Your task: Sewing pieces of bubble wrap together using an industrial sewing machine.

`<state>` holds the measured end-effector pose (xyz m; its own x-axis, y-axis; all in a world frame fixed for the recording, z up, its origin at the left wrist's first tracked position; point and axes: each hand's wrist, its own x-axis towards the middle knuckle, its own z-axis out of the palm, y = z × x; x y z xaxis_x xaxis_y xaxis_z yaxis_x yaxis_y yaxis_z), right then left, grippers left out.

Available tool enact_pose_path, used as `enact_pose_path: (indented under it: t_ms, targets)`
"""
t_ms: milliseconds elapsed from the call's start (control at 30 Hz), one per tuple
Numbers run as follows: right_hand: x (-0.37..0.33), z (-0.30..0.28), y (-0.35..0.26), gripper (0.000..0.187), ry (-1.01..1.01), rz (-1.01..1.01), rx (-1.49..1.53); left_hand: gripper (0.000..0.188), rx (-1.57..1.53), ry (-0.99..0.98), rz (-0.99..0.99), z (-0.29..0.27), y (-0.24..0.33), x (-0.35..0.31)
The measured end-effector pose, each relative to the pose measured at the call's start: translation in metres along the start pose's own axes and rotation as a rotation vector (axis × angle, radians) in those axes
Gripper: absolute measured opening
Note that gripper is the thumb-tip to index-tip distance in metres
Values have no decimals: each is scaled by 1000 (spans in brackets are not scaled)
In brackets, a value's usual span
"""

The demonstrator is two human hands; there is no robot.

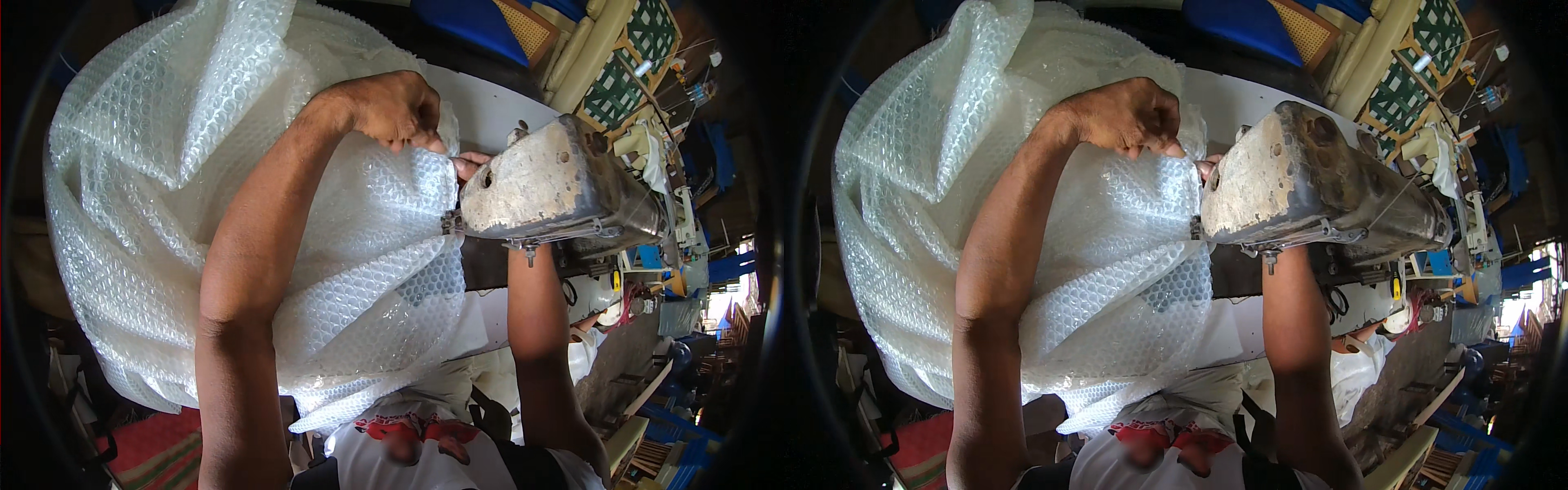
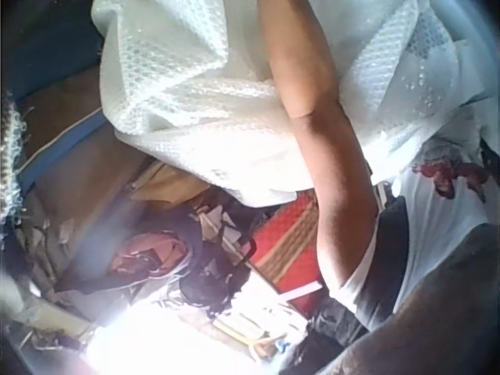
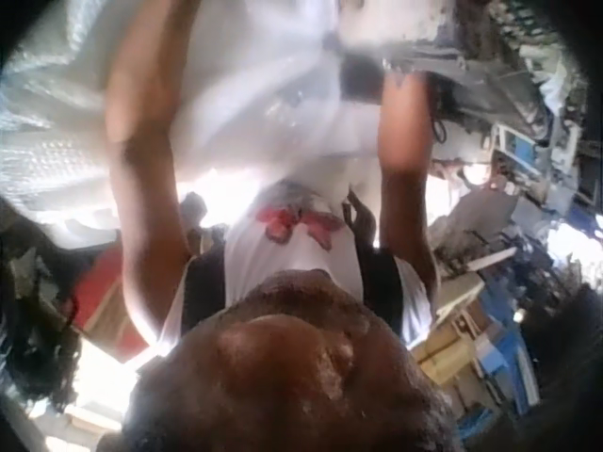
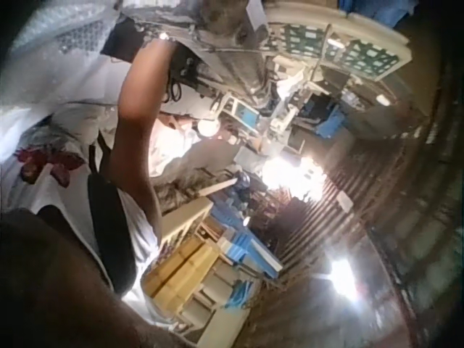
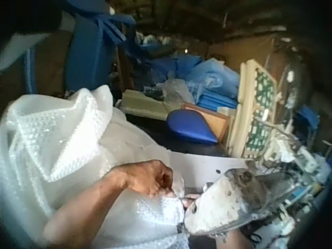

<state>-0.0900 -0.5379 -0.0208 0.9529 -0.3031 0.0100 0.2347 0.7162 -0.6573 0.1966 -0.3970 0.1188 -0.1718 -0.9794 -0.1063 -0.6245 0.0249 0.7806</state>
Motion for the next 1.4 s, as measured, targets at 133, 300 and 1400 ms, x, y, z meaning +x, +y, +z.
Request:
enact_pose_path:
  t_ms: [133,300,1400]
  targets:
    - [-1,3,-6,70,-141,-46,-206,45,37,-120,-130,13,14,3]
    - [-6,10,9,62,211,-188,-644,53,-111,-63,-50,37,2,18]
    - [-240,114,203,58,284,202,-1191,47,-30,325,-444,134,93,-330]
